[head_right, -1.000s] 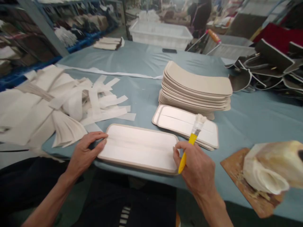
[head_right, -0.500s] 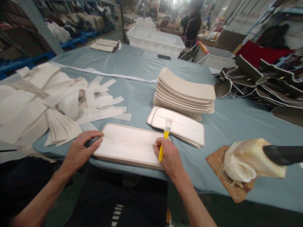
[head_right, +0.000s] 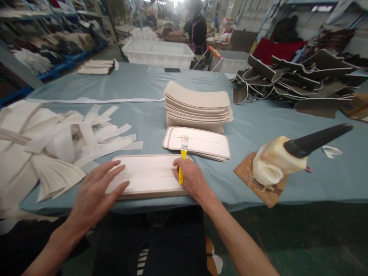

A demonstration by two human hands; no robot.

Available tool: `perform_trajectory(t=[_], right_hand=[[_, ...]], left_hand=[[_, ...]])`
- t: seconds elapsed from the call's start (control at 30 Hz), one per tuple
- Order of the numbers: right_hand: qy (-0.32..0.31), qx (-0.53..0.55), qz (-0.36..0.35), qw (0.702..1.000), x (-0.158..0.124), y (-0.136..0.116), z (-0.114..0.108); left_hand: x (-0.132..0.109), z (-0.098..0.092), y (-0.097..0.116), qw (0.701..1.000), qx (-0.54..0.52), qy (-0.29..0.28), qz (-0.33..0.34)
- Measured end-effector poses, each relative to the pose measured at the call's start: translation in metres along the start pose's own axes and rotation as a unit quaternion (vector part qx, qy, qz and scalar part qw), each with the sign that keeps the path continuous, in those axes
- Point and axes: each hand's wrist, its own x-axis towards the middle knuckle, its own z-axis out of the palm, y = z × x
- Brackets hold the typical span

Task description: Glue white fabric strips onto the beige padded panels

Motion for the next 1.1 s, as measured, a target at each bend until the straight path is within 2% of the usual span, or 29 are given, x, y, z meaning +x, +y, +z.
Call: perform_trajectory(t=[0.07, 0.13, 0.3, 0.4, 0.5, 0.73, 0.9, 1.0, 1.1], right_hand=[[-0.002, 0.000, 0.006, 1.000, 0.000, 0.000, 0.000], [-0.002, 0.001, 0.007, 1.000, 0.000, 0.000, 0.000], [0.008, -0.023, -0.007, 1.000, -0.001, 0.001, 0.001], [0.039, -0.091, -0.038, 0.994, -0.002, -0.002, -0.001], [0.055, -0.153, -0.071, 0.984, 0.003, -0.015, -0.002], [0.041, -0.128, -0.050, 0.990, 0.048, -0.061, 0.022], [-0.011, -0.130, -0.010, 0.991, 0.074, -0.049, 0.041], [-0.030, -0.113, 0.002, 0.993, 0.074, -0.037, 0.048], [-0.027, -0.085, -0.003, 0.996, 0.071, -0.032, 0.053]], left_hand=[[-0.001, 0.011, 0.018, 0.997, 0.008, -0.048, 0.067], [-0.004, 0.024, 0.028, 0.992, 0.032, -0.079, 0.095], [-0.011, 0.039, 0.026, 0.988, 0.067, -0.092, 0.104], [-0.010, 0.039, 0.023, 0.987, 0.075, -0.081, 0.118], [-0.009, 0.040, 0.024, 0.984, 0.093, -0.070, 0.135], [-0.008, 0.039, 0.025, 0.979, 0.124, -0.079, 0.140], [-0.011, 0.039, 0.026, 0.980, 0.117, -0.087, 0.132], [-0.012, 0.036, 0.023, 0.983, 0.095, -0.083, 0.130], [0.000, 0.030, 0.022, 0.991, 0.047, -0.079, 0.099]])
